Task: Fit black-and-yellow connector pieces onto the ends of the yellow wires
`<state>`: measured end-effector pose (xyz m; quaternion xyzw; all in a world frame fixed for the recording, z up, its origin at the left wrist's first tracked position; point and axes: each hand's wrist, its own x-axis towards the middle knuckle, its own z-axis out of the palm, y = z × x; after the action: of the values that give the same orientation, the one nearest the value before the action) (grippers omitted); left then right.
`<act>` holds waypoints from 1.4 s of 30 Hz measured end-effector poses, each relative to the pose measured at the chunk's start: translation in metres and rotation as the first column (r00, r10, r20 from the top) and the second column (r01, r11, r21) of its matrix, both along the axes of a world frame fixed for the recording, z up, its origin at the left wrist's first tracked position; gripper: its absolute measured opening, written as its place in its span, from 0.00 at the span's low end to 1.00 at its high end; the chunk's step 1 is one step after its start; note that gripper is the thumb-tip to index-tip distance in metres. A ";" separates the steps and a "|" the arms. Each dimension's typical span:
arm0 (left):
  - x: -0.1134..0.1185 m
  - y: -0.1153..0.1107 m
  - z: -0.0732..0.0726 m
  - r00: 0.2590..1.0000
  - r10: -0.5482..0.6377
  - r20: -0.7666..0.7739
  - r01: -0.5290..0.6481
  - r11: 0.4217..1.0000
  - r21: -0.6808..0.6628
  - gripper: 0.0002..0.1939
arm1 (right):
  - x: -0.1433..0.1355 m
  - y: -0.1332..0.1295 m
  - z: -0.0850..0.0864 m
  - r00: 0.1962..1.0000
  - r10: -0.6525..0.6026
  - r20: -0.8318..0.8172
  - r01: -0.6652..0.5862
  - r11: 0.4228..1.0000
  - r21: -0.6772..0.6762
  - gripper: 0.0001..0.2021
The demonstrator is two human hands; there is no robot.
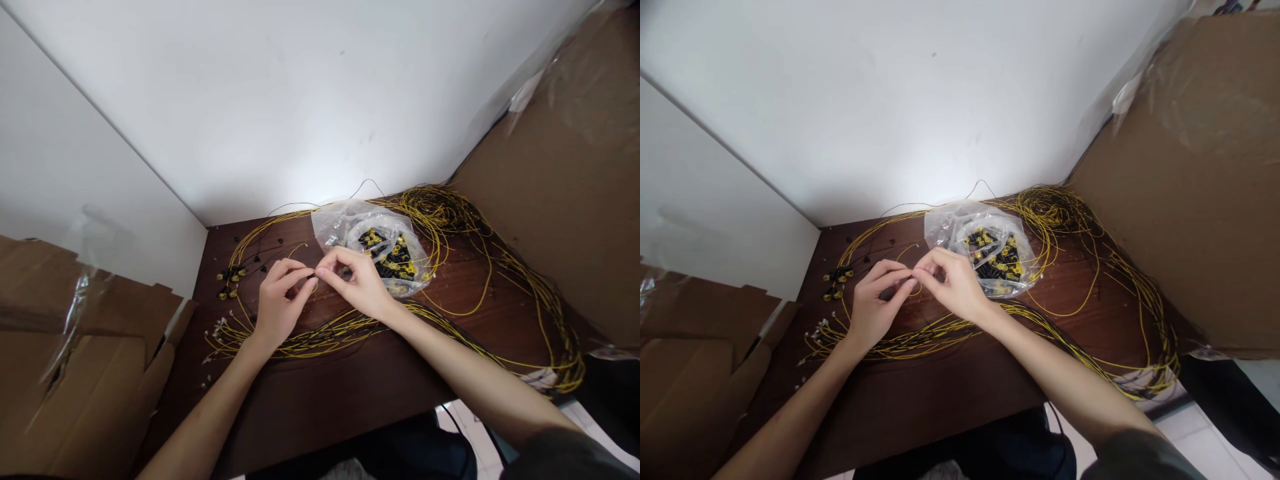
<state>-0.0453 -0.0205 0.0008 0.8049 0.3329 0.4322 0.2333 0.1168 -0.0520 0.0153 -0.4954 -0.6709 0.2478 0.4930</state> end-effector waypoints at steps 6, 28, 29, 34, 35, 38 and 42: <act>0.001 -0.001 0.003 1.000 0.002 -0.016 -0.002 1.000 -0.026 0.04 | 0.004 0.004 -0.002 0.975 -0.102 -0.198 0.085 0.992 -0.092 0.08; 0.001 0.000 0.001 0.996 -0.021 -0.089 0.023 1.000 0.019 0.05 | 0.001 0.001 0.000 1.000 -0.015 0.013 0.016 0.999 -0.029 0.05; 0.001 0.000 0.001 0.995 -0.023 -0.094 0.025 0.999 0.023 0.05 | 0.001 0.001 0.000 0.999 0.008 0.032 -0.007 1.000 -0.028 0.05; 0.001 0.000 0.001 0.995 -0.033 -0.097 0.036 0.999 0.027 0.06 | 0.002 0.000 0.000 0.994 0.020 0.106 -0.021 1.000 0.010 0.06; 0.001 0.000 0.001 0.995 -0.031 -0.096 0.034 0.999 0.026 0.06 | 0.002 0.000 0.000 0.995 -0.001 0.099 0.000 1.000 0.018 0.06; 0.001 0.000 0.002 0.995 -0.028 -0.096 0.030 0.999 0.018 0.06 | 0.001 0.000 -0.001 0.995 -0.088 0.054 0.086 0.996 0.040 0.07; 0.001 0.001 0.002 0.995 -0.031 -0.093 0.032 0.999 0.013 0.07 | 0.001 0.001 -0.002 0.988 -0.151 -0.004 0.151 0.988 0.034 0.07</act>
<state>-0.0439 -0.0200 0.0025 0.8310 0.3274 0.3932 0.2185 0.1173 -0.0507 0.0129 -0.5361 -0.6352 0.1985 0.5194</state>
